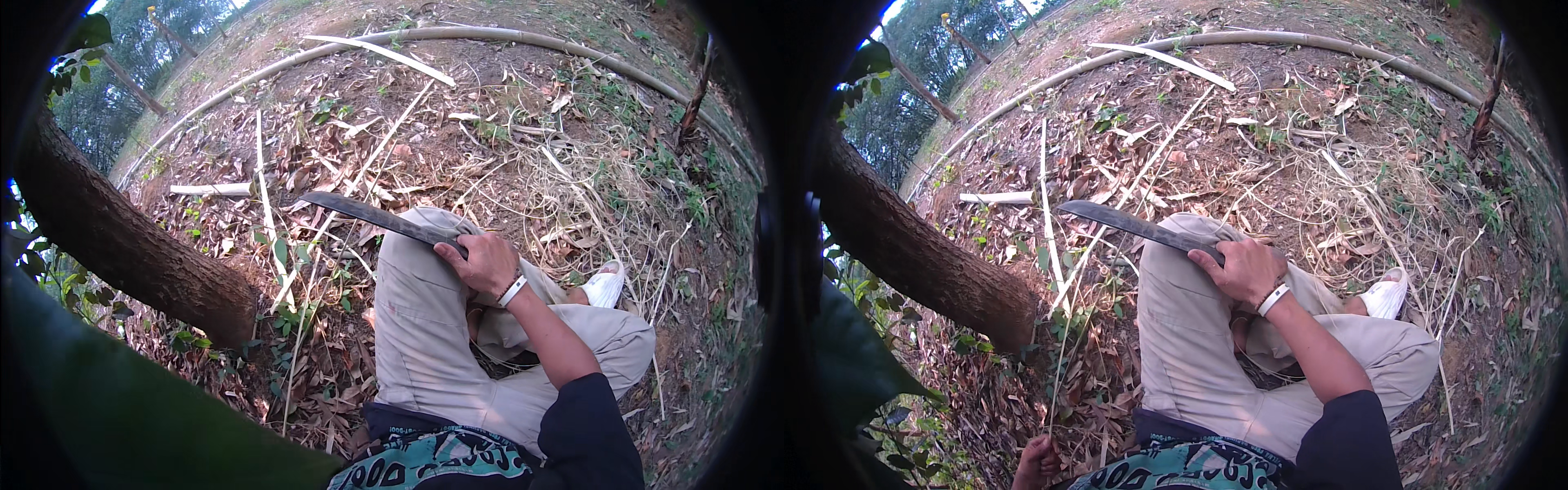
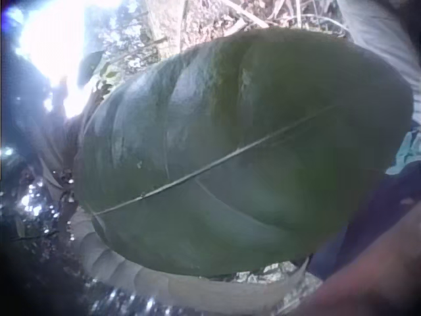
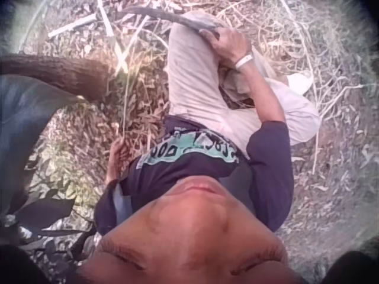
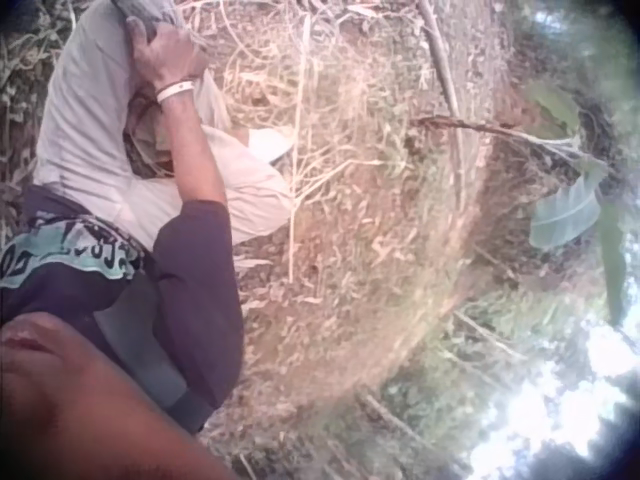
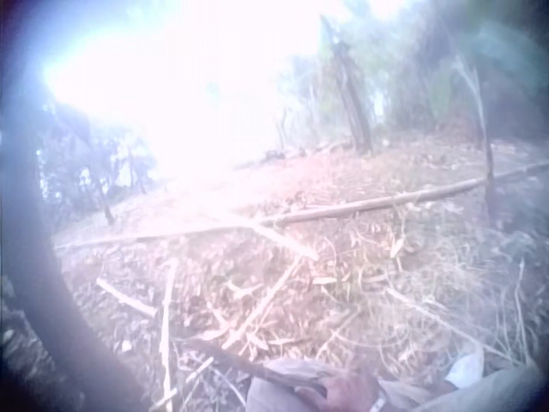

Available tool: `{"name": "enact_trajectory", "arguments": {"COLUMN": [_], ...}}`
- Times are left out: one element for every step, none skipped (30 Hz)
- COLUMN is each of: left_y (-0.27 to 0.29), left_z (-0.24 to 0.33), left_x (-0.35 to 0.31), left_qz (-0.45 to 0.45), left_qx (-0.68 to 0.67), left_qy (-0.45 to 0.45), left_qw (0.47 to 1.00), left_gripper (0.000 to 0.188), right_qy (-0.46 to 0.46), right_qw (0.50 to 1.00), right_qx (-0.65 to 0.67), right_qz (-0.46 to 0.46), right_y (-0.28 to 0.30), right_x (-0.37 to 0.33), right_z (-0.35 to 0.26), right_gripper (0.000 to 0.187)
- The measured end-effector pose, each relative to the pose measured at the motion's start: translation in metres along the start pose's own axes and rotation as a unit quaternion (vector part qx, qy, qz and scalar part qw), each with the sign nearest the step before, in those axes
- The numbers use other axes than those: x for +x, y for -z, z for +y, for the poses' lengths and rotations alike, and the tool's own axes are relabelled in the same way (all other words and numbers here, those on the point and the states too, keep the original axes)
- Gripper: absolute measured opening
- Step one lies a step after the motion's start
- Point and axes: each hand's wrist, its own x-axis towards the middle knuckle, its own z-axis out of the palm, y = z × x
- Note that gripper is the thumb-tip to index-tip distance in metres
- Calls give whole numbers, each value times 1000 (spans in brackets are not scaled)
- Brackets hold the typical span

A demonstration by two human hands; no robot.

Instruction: The person sits on the ground and uses a machete to sharpen thin wooden sticks. They hold the sticks against their leg and scrape the blade along the wood to create a pointed tip.

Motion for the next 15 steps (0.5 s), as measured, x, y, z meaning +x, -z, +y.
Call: {"name": "enact_trajectory", "arguments": {"left_y": [-36,-64,-101,-129,-152,-173,-201,-221,-246,-268,-285,-298,-308,-313,-316], "left_z": [17,32,50,56,63,69,75,80,89,95,103,109,113,115,117], "left_x": [20,41,73,82,104,131,159,183,198,214,226,236,245,251,256], "left_qz": [-21,-64,-101,-109,-120,-132,-122,-147,-146,-152,-138,-124,-110,-102,-92], "left_qx": [40,85,102,106,105,104,114,99,126,148,168,185,201,202,201], "left_qy": [-47,-75,-59,-65,-52,-39,-44,-37,-50,-79,-82,-85,-90,-93,-96], "left_qw": [998,991,988,986,986,985,985,983,980,974,973,971,969,970,970], "left_gripper": [35,35,35,34,33,32,31,30,28,27,27,26,26,26,26], "right_qy": [8,27,23,51,67,83,77,74,69,57,50,44,39,33,37], "right_qw": [1000,999,1000,999,998,996,996,996,997,998,999,999,999,999,999], "right_qx": [5,-17,-17,0,11,24,26,30,34,10,5,-2,-9,-32,-26], "right_qz": [1,-10,6,13,21,35,32,31,31,25,21,14,8,-9,-11], "right_y": [2,-1,3,-7,-10,-10,-8,-5,-5,-6,-6,-3,-1,-1,-1], "right_x": [2,-1,-9,-10,-14,-17,-20,-21,-22,-22,-21,-20,-18,-16,-12], "right_z": [0,0,13,10,10,9,12,13,15,19,20,19,19,19,21], "right_gripper": [71,69,68,67,66,65,65,65,65,65,65,65,66,66,67]}}
